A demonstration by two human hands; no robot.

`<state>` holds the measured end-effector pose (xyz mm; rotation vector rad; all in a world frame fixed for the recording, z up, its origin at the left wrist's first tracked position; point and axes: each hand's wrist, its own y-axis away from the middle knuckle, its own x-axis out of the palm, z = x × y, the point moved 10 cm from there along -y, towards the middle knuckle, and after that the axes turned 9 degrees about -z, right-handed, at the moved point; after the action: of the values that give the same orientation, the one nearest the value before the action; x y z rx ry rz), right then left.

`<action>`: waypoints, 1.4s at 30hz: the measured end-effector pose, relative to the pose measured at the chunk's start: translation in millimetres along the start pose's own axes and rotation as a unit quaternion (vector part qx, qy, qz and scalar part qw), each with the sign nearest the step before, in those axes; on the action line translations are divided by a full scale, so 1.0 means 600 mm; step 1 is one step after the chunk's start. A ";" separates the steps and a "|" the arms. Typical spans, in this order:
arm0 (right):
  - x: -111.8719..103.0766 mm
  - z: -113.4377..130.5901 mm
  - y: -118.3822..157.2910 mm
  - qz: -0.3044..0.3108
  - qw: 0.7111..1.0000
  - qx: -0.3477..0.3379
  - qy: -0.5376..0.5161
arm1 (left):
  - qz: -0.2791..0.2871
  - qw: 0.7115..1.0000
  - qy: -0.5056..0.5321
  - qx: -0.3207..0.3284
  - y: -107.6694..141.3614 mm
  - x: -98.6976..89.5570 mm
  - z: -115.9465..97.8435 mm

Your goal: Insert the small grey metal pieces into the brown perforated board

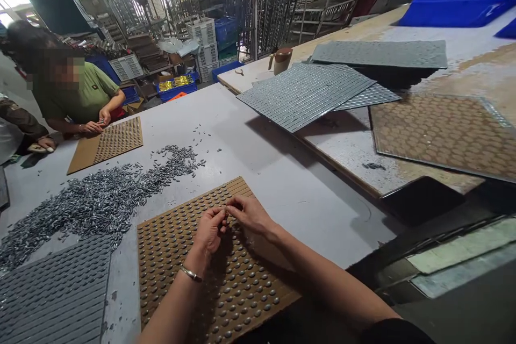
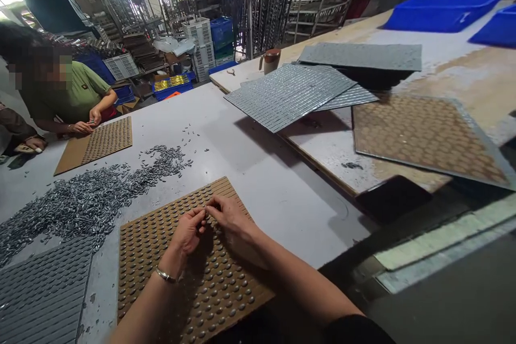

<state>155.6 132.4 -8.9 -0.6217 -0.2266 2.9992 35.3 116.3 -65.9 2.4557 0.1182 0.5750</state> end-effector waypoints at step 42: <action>-0.041 -0.068 0.008 -0.042 0.980 0.087 0.171 | -0.035 0.999 0.010 -0.024 0.015 -0.013 0.003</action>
<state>194.0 130.6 -37.0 -1.0574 0.0308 2.7314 28.8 106.5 -64.8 2.3904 0.1954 0.5644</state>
